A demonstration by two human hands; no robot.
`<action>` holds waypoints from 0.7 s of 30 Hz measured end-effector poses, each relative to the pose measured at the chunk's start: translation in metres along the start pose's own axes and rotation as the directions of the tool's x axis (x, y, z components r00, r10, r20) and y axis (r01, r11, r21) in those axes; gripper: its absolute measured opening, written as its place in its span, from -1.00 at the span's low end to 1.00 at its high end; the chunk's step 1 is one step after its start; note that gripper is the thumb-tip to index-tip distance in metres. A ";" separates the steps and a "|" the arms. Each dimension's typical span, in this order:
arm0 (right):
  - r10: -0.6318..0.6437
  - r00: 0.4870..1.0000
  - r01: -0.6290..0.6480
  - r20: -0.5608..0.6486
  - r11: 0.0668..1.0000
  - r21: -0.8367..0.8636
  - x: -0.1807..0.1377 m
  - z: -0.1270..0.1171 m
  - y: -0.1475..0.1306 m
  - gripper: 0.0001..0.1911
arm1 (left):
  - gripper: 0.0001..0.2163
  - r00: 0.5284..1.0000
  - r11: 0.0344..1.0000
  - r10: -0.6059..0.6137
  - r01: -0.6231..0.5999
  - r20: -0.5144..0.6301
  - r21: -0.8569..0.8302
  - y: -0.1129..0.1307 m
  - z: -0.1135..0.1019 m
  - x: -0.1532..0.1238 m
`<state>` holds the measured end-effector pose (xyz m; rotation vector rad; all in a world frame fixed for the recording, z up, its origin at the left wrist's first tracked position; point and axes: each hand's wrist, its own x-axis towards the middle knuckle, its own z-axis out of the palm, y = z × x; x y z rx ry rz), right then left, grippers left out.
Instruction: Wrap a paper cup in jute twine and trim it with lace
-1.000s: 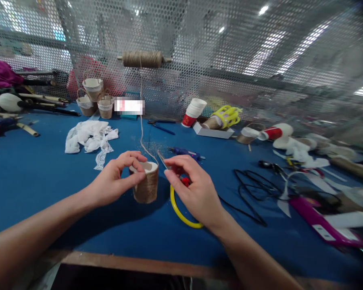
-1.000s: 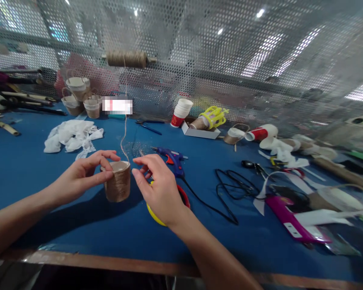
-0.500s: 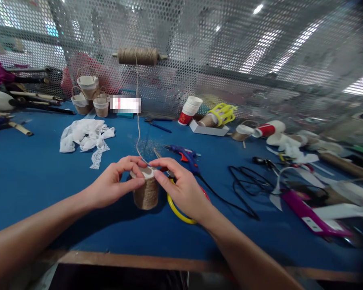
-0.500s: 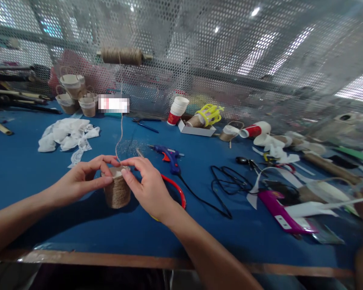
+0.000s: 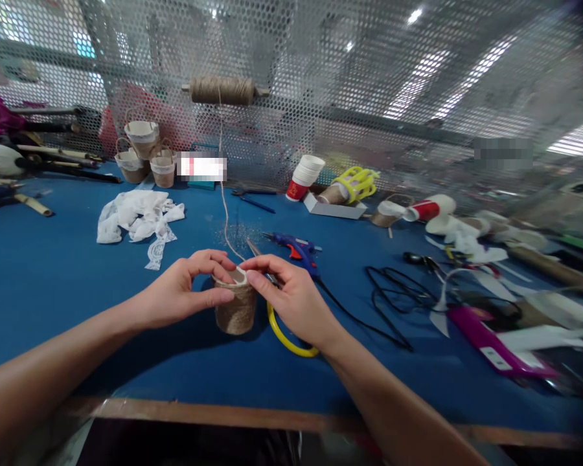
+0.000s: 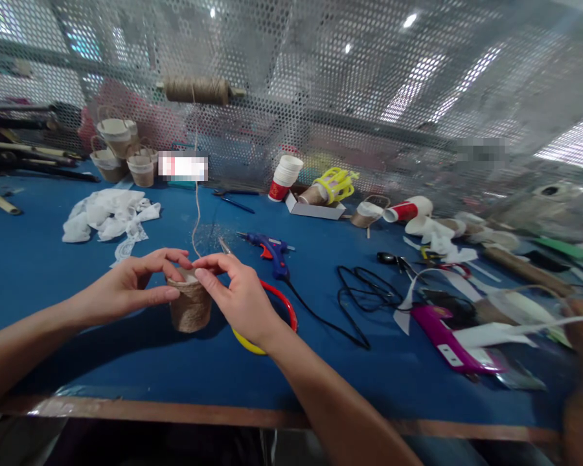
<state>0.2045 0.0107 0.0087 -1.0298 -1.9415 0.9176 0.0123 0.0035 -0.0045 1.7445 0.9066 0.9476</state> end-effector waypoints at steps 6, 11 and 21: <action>-0.079 0.997 0.078 0.019 0.996 0.035 0.002 -0.006 0.004 -0.65 | -0.87 1.000 0.999 0.000 0.000 0.018 0.051 0.002 -0.003 -0.001; 0.156 0.930 -0.303 -0.333 0.837 -0.456 0.022 -0.047 0.032 -0.68 | -0.88 0.999 1.000 0.000 0.001 -0.053 0.023 -0.004 -0.007 0.001; 0.462 0.817 -0.576 -0.344 0.676 -0.460 0.041 -0.075 0.076 -0.83 | -0.87 0.993 1.000 -0.017 0.014 -0.115 -0.022 -0.014 -0.009 0.003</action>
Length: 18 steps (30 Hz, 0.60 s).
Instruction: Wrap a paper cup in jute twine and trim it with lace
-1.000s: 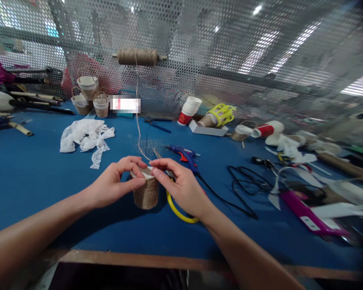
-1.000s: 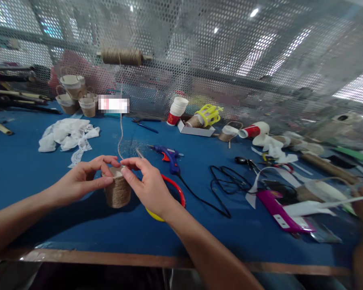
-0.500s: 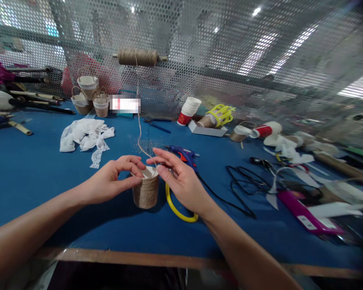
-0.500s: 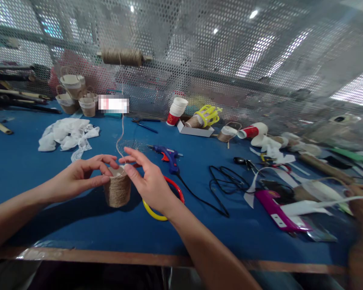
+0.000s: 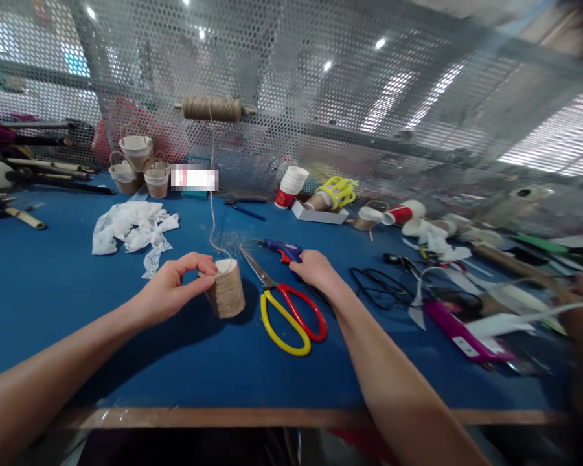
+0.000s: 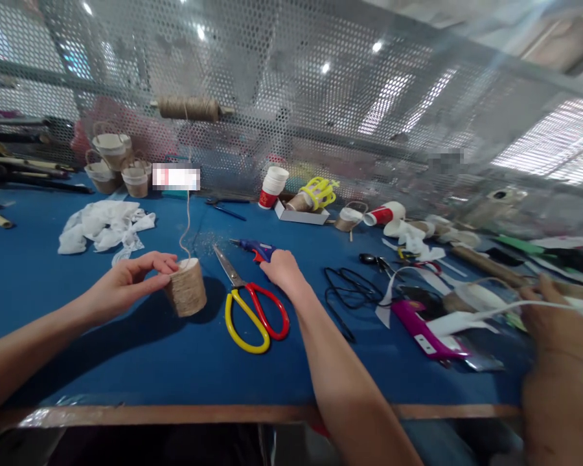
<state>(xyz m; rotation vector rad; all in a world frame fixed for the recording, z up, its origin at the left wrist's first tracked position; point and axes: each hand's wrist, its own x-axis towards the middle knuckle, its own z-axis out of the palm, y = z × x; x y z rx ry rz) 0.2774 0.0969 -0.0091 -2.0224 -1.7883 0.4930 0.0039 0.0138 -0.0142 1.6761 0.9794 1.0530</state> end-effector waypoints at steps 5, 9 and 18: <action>-0.025 1.000 0.024 -0.001 0.968 0.249 -0.018 -0.015 -0.016 -0.84 | -0.88 1.000 0.999 0.029 -0.029 -0.001 0.041 -0.003 -0.001 0.000; -0.152 0.985 0.101 0.083 0.891 0.442 -0.049 -0.028 -0.033 -0.81 | -0.87 0.999 1.000 0.020 -0.020 -0.032 -0.006 -0.009 -0.001 0.001; -0.339 0.924 0.246 0.176 0.881 0.405 -0.101 -0.017 -0.049 -0.75 | -0.84 0.987 0.998 -0.049 0.043 -0.155 -0.042 -0.015 0.000 0.003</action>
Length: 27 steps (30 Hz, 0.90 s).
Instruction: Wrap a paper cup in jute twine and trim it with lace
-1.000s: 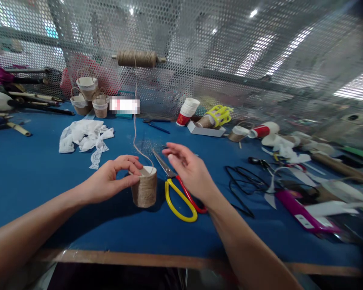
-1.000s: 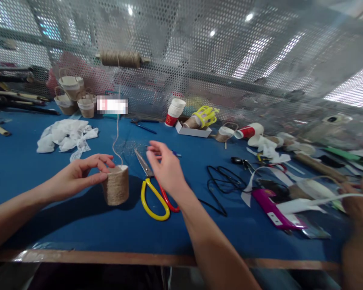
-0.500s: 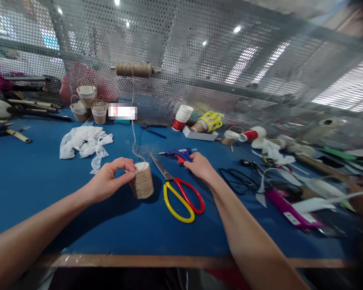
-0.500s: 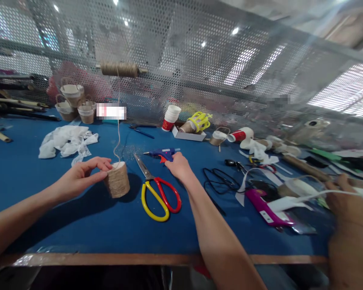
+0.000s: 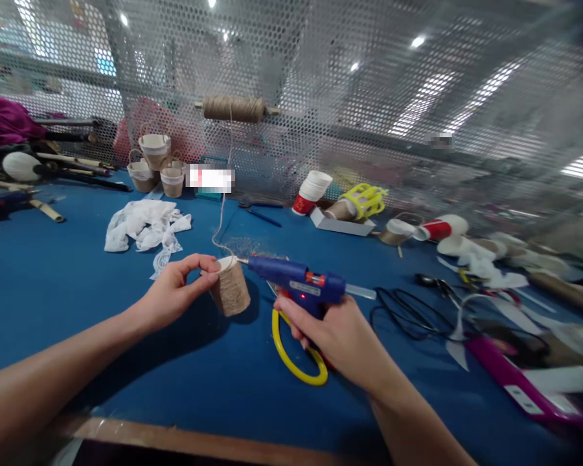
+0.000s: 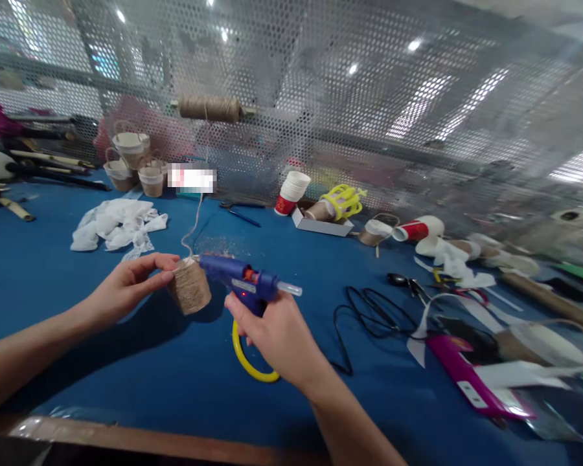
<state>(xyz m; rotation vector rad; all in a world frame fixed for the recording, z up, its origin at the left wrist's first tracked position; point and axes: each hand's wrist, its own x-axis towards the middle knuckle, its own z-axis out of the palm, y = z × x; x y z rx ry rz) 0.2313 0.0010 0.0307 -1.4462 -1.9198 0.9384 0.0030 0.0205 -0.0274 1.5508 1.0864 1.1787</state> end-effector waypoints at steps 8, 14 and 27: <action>-0.199 0.979 0.179 -0.051 0.947 -0.266 -0.002 0.004 0.009 -0.76 | -0.84 0.998 0.998 -0.057 0.057 -0.029 -0.009 0.003 0.002 -0.001; -0.247 0.968 0.224 -0.034 0.921 -0.318 -0.002 0.007 0.005 -0.74 | -0.86 0.998 0.999 -0.052 0.052 -0.026 -0.005 0.003 0.003 -0.002; -0.217 0.975 0.193 -0.050 0.934 -0.299 -0.004 0.006 0.009 -0.72 | -0.84 0.998 0.999 -0.048 0.049 -0.031 0.017 0.002 0.001 0.000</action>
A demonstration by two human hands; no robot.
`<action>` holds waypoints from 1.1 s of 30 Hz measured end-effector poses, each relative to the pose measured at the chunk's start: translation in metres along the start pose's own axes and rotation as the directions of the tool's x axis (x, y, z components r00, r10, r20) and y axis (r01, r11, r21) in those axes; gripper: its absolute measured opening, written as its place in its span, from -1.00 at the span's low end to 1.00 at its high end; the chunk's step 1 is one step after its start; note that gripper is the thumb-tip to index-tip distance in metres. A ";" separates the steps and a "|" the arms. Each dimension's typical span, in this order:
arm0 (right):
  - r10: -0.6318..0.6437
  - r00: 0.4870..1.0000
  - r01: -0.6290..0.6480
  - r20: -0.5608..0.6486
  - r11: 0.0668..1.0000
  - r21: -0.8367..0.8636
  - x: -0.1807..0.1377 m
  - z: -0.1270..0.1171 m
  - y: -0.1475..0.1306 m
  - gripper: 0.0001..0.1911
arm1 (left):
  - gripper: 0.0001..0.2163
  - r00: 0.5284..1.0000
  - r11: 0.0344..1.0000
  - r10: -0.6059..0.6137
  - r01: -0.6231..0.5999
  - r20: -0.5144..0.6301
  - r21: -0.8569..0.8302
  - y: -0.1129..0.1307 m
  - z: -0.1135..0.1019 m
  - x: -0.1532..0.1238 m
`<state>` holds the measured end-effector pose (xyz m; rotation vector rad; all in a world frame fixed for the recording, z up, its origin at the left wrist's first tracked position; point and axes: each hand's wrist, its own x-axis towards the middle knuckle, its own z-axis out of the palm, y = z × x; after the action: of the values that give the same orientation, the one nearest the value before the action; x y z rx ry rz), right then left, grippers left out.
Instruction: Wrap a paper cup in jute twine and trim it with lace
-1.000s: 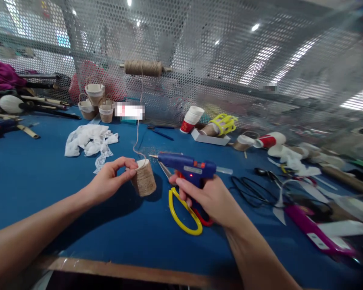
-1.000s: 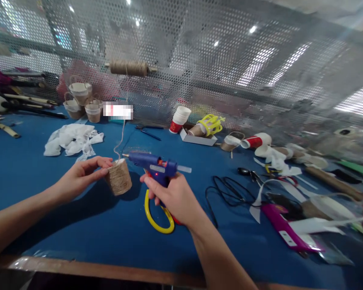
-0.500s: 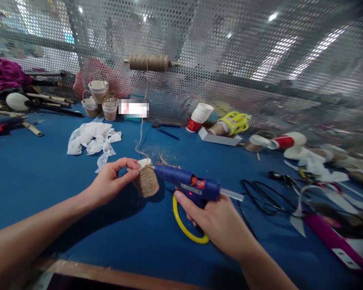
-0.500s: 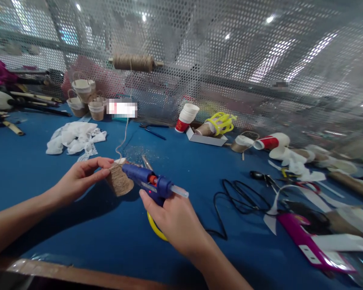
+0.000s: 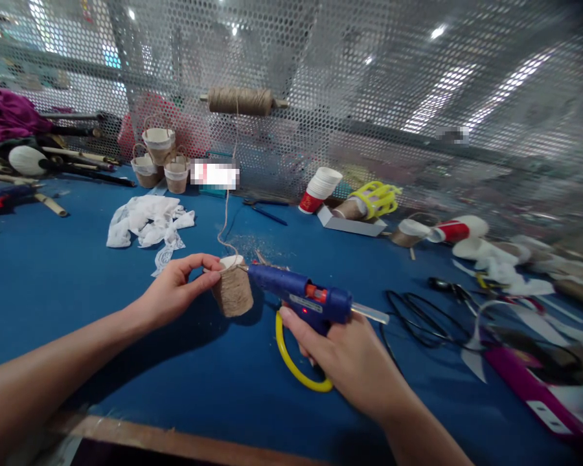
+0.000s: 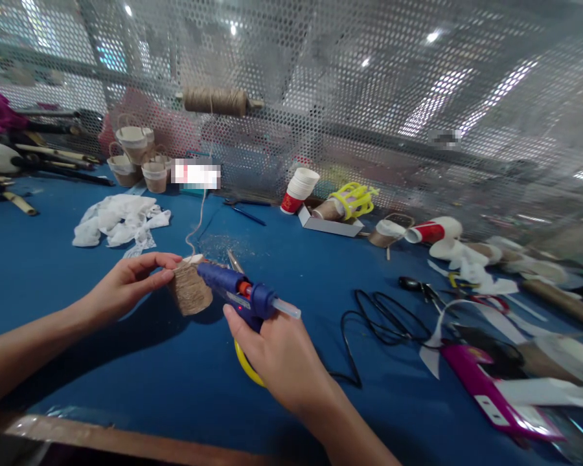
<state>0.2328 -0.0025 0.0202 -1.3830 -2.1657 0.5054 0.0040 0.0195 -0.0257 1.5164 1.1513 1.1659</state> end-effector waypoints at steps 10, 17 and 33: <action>0.026 1.000 -0.025 0.014 0.999 -0.025 -0.003 0.001 -0.006 -0.73 | -0.85 1.000 1.000 0.014 -0.014 0.019 0.014 -0.001 -0.002 0.000; 0.033 0.999 -0.033 0.005 0.999 0.022 -0.002 0.001 0.000 -0.73 | -0.86 0.999 1.000 0.030 -0.030 0.037 -0.003 0.001 -0.004 0.001; 0.061 0.998 -0.061 0.005 0.995 0.084 -0.001 0.001 0.004 -0.72 | -0.88 0.991 0.997 0.054 -0.047 0.121 -0.064 0.002 -0.004 0.001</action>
<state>0.2353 -0.0020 0.0169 -1.4064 -2.0850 0.6150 0.0007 0.0206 -0.0226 1.5561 0.9926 1.1154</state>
